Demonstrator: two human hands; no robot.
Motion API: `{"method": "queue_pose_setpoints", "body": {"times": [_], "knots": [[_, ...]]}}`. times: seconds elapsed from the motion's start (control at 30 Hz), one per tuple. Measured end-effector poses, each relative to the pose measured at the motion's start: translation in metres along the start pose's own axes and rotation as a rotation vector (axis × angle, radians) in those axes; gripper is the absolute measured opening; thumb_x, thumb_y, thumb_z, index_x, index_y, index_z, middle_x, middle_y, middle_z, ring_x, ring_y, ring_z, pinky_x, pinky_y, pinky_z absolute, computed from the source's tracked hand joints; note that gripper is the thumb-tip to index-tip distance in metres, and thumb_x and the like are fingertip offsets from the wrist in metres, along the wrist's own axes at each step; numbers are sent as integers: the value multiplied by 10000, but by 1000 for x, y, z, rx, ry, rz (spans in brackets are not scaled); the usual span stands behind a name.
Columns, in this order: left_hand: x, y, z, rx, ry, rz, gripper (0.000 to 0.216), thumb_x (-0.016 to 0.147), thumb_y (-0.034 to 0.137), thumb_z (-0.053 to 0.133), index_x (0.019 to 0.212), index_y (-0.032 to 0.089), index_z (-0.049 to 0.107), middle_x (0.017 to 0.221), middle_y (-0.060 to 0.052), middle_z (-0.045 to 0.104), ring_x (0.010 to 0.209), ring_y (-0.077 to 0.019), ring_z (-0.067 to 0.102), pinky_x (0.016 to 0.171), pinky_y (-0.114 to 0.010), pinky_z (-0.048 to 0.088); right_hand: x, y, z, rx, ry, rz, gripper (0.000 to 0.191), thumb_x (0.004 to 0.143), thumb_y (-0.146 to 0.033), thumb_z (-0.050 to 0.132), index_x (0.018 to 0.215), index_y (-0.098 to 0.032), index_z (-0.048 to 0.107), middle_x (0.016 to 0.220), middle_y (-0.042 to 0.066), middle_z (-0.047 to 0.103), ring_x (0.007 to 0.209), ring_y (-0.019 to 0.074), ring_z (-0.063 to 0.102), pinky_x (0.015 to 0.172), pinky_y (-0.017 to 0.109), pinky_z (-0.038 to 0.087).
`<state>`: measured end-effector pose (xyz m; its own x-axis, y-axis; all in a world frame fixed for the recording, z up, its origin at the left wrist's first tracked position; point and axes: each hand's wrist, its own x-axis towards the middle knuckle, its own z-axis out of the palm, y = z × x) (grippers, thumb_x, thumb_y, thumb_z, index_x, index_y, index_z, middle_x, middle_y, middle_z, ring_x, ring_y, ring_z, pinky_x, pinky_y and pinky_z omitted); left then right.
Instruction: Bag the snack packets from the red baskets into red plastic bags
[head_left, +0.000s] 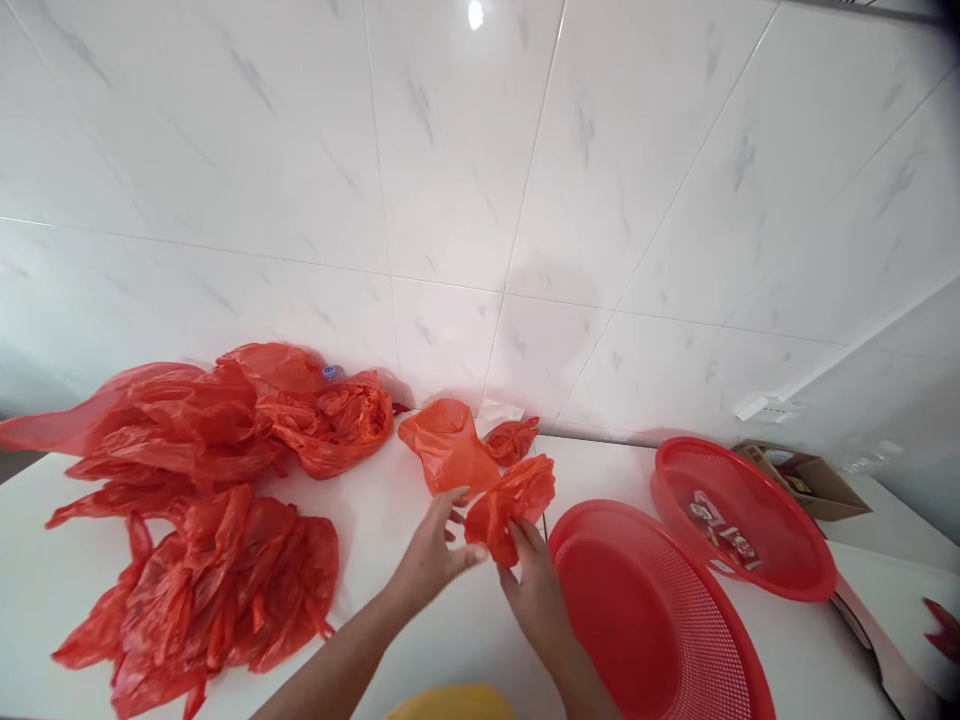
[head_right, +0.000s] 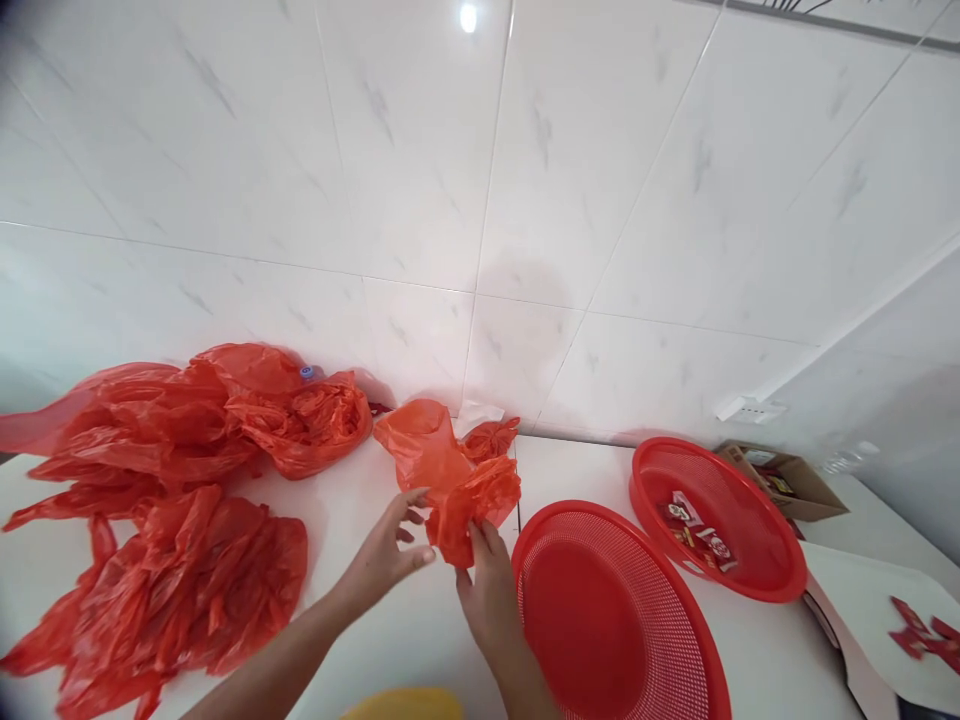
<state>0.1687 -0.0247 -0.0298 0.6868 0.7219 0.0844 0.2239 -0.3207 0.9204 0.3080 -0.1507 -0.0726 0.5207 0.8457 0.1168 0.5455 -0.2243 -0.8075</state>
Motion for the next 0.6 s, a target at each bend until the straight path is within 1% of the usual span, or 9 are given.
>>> {"method": "queue_pose_setpoints", "body": {"times": [0.07, 0.13, 0.17, 0.23, 0.3, 0.37, 0.43, 0.53, 0.6], "knots": [[-10, 3, 13, -108, 6, -60, 744, 607, 405, 780, 1268, 231, 488, 1161, -90, 585, 942, -217, 579, 775, -328, 503, -9, 0, 15, -27, -92, -10, 619, 781, -184, 489, 1395, -212, 416, 1461, 84, 384, 1355, 240, 350, 1111, 399, 333], [-13, -2, 16, -287, 96, -215, 464, 620, 385, 752, 1023, 199, 619, 973, -55, 647, 848, -206, 599, 746, -324, 498, -17, 0, 26, 8, -169, 7, 687, 768, -185, 498, 1435, -219, 339, 1503, 71, 318, 1392, 232, 283, 1123, 390, 311], [-12, -6, 13, -375, 152, -299, 318, 656, 395, 711, 884, 188, 632, 871, -39, 653, 798, -198, 605, 723, -321, 496, -21, 1, 29, 49, -180, 36, 705, 770, -199, 502, 1447, -222, 307, 1512, 71, 299, 1387, 232, 293, 1105, 381, 334], [-10, -17, -1, -503, 257, -417, 252, 726, 434, 620, 735, 185, 580, 759, -25, 639, 737, -181, 610, 695, -318, 497, -25, 7, 29, 162, -142, 160, 702, 795, -249, 491, 1457, -209, 261, 1485, 98, 335, 1315, 232, 407, 1011, 357, 429], [-10, -28, -17, -569, 328, -443, 279, 755, 466, 564, 719, 192, 529, 749, -22, 630, 726, -165, 615, 709, -322, 502, -27, 15, 25, 267, -74, 340, 682, 820, -310, 477, 1452, -180, 256, 1373, 134, 470, 1178, 230, 536, 886, 332, 494], [-12, -35, -32, -640, 376, -449, 290, 756, 477, 555, 710, 199, 489, 730, -10, 611, 709, -147, 610, 726, -317, 503, -27, 24, 19, 316, -28, 485, 670, 808, -350, 497, 1423, -153, 317, 1262, 144, 560, 1055, 233, 599, 802, 316, 511], [-17, -38, -39, -692, 388, -443, 296, 754, 473, 573, 697, 200, 471, 685, 12, 576, 677, -130, 593, 711, -295, 494, -27, 27, 14, 322, -8, 541, 632, 780, -365, 525, 1363, -144, 419, 1219, 139, 587, 958, 229, 622, 735, 303, 515], [-25, -35, -38, -733, 334, -432, 302, 763, 453, 617, 689, 197, 474, 610, 48, 512, 605, -103, 534, 635, -241, 450, -27, 14, 10, 310, -11, 492, 489, 791, -387, 514, 1224, -163, 551, 1072, 102, 644, 835, 208, 619, 669, 292, 502], [-29, -28, -33, -712, 276, -415, 297, 775, 448, 628, 700, 195, 493, 544, 73, 444, 532, -84, 453, 567, -209, 394, -25, -5, 10, 320, -49, 397, 380, 828, -397, 491, 1124, -188, 605, 982, 76, 663, 836, 200, 614, 708, 292, 493]]}}
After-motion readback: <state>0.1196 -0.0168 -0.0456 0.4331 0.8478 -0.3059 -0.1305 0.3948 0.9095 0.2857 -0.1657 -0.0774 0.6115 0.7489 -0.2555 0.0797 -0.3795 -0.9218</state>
